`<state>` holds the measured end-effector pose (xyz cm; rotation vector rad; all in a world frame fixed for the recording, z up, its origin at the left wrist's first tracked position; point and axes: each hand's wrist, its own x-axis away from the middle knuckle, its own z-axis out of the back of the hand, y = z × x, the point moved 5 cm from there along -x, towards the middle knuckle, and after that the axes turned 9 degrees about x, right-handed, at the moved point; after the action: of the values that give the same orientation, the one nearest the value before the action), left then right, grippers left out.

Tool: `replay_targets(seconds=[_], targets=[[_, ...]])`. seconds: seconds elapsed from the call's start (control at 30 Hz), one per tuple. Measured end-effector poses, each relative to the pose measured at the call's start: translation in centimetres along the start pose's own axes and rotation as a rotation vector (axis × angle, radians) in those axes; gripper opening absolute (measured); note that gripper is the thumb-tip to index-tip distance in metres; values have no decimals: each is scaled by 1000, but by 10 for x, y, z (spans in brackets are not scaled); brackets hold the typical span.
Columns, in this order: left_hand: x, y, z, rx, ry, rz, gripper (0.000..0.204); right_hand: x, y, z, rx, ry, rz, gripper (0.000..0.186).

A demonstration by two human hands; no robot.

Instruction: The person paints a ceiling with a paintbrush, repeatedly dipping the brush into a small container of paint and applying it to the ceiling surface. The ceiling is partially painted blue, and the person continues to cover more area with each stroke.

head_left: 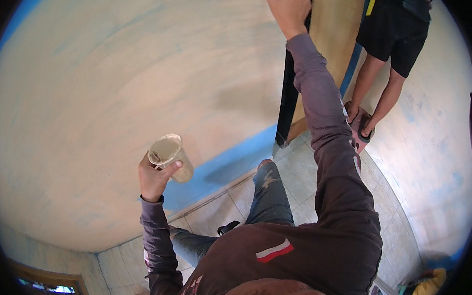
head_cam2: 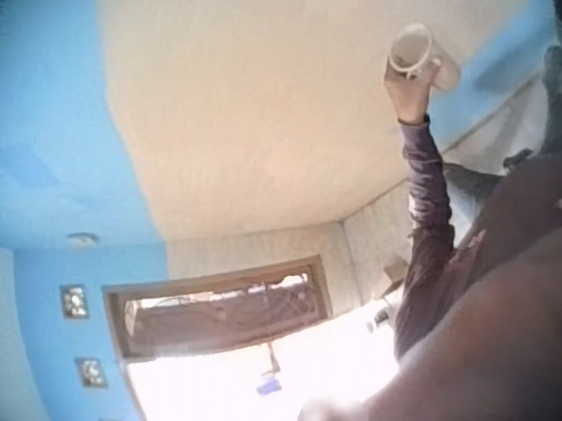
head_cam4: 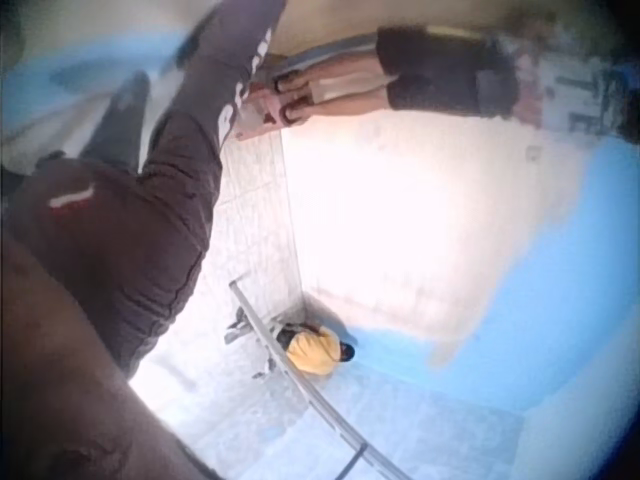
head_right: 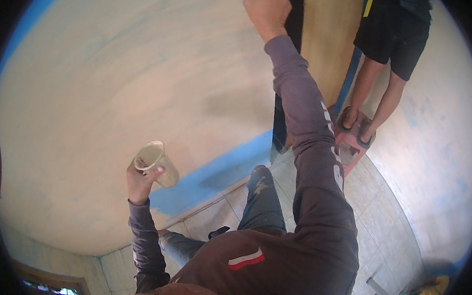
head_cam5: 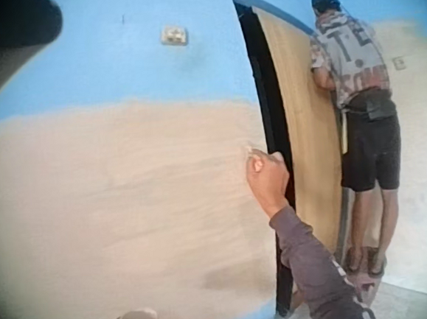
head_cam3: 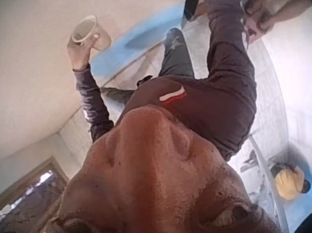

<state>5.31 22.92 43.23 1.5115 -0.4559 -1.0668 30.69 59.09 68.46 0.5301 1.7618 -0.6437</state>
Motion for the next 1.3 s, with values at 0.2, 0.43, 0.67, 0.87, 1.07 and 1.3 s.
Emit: replay_targets(seconds=[0.2,0.43,0.67,0.87,1.07,1.3], targets=[[2,0,1,-12,15,11,60,8,66,-18,171,-106,-131,17],[1,-2,-1,10,18,0,61,24,37,-30,170,-133,18,15],[4,-4,3,-12,23,5,60,3,34,-12,199,-138,-5,19],[2,2,0,-12,37,7,61,-7,81,-27,171,-39,-52,17],[4,3,0,-2,48,8,60,2,35,-29,163,-166,68,19],[5,3,1,-49,59,35,65,16,24,-13,18,-27,47,24]])
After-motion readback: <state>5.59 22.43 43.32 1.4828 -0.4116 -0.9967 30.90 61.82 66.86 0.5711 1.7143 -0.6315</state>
